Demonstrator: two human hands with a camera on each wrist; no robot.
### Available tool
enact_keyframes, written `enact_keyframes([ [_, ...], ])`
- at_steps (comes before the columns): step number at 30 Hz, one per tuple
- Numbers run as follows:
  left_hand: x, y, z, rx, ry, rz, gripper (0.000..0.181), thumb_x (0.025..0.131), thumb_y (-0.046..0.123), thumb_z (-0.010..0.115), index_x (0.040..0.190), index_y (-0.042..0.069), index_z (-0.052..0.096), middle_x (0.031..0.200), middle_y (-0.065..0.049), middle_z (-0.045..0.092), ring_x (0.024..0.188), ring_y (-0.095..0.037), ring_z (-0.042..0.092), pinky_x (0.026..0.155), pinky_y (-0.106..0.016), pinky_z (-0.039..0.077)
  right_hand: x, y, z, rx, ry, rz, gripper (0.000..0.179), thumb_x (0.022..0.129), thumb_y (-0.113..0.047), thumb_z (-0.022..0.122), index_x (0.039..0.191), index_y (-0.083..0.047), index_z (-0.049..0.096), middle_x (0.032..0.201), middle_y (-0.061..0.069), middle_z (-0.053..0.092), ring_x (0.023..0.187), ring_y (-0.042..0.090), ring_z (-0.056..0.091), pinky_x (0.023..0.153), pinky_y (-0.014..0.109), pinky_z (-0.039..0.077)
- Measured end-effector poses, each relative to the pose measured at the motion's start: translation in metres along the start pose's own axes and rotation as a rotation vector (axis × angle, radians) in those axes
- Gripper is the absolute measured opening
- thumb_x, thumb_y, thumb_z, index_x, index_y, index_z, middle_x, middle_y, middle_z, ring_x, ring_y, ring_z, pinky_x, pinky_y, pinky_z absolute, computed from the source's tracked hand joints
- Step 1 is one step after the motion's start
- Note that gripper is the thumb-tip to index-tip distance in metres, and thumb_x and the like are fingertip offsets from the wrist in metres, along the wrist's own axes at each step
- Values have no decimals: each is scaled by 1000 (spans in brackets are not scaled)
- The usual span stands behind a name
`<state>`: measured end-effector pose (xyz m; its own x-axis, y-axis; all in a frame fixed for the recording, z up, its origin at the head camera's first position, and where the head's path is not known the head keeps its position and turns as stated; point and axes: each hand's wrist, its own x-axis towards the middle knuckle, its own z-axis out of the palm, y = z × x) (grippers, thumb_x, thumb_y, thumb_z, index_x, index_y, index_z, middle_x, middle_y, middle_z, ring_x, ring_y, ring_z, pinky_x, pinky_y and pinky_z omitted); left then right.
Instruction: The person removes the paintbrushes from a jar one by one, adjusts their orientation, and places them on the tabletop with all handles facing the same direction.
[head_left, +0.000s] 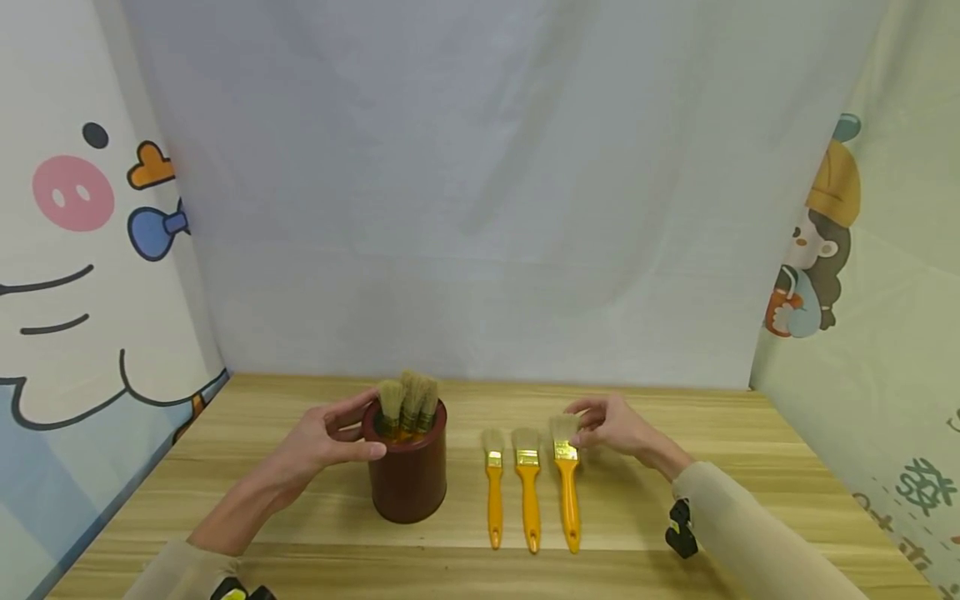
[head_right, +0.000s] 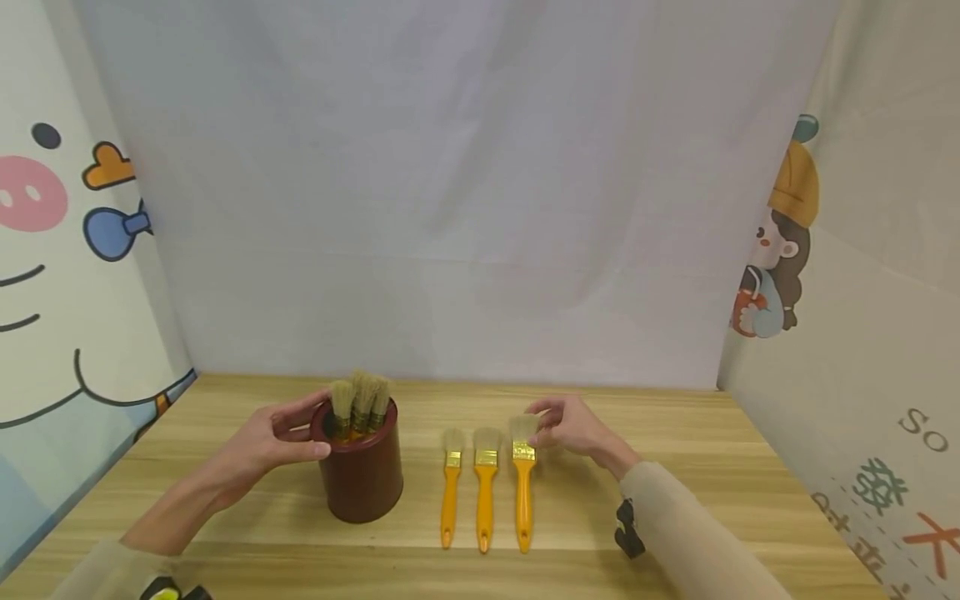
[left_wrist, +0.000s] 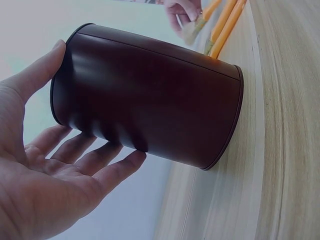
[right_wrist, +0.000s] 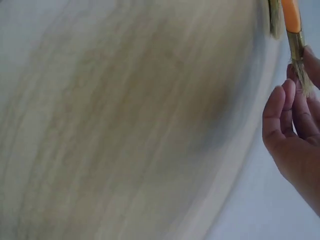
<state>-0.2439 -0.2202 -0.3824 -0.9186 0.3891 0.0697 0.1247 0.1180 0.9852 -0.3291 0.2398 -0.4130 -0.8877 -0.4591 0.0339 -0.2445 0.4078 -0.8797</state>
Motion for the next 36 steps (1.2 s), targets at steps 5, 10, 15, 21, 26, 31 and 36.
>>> enact_keyframes([
  [5, 1, -2, 0, 4, 1, 15, 91, 94, 15, 81, 167, 3, 27, 164, -28, 34, 147, -51, 34, 110, -47, 48, 1, 4, 2, -52, -8, 6, 44, 90, 2, 80, 130, 13, 63, 97, 15, 74, 87, 23, 70, 75, 34, 58],
  [10, 1, -3, 0, 11, 5, 20, 91, 94, 15, 81, 167, 3, 28, 164, -28, 35, 147, -51, 34, 110, -47, 48, 2, 7, 2, -84, -12, 8, 44, 90, 1, 80, 129, 12, 64, 100, 15, 74, 91, 24, 70, 75, 33, 57],
  [15, 1, -3, -1, 11, 7, 16, 91, 94, 15, 81, 167, 3, 28, 163, -28, 35, 146, -52, 34, 110, -49, 48, 2, 10, 1, -115, -10, 5, 42, 89, 1, 81, 127, 12, 66, 101, 16, 74, 93, 25, 70, 76, 31, 55],
  [21, 1, -3, -1, 11, 6, 9, 91, 95, 15, 81, 167, 4, 27, 164, -28, 34, 147, -51, 33, 110, -49, 47, 5, 12, 4, -148, -4, -3, 43, 88, 0, 83, 126, 12, 68, 103, 16, 73, 95, 24, 67, 77, 30, 54],
  [26, 1, -3, -1, 11, 6, 12, 90, 95, 15, 81, 167, 5, 27, 164, -27, 34, 147, -51, 34, 111, -49, 47, 7, 14, 6, -185, 9, -24, 42, 87, -3, 85, 125, 9, 69, 104, 14, 72, 95, 24, 64, 78, 32, 51],
  [31, 0, -3, -1, 8, 4, 13, 90, 95, 15, 80, 167, 5, 27, 164, -28, 33, 147, -52, 34, 111, -50, 47, 9, 16, 5, -213, 14, -51, 42, 86, -4, 85, 123, 9, 70, 104, 13, 72, 93, 23, 63, 75, 31, 49],
  [36, 0, -2, -1, 0, 5, 3, 90, 95, 15, 80, 167, 6, 28, 165, -28, 33, 148, -52, 33, 110, -49, 48, 9, 16, 5, -209, 11, -60, 42, 86, -5, 85, 123, 9, 71, 104, 13, 71, 90, 22, 61, 73, 30, 48],
])
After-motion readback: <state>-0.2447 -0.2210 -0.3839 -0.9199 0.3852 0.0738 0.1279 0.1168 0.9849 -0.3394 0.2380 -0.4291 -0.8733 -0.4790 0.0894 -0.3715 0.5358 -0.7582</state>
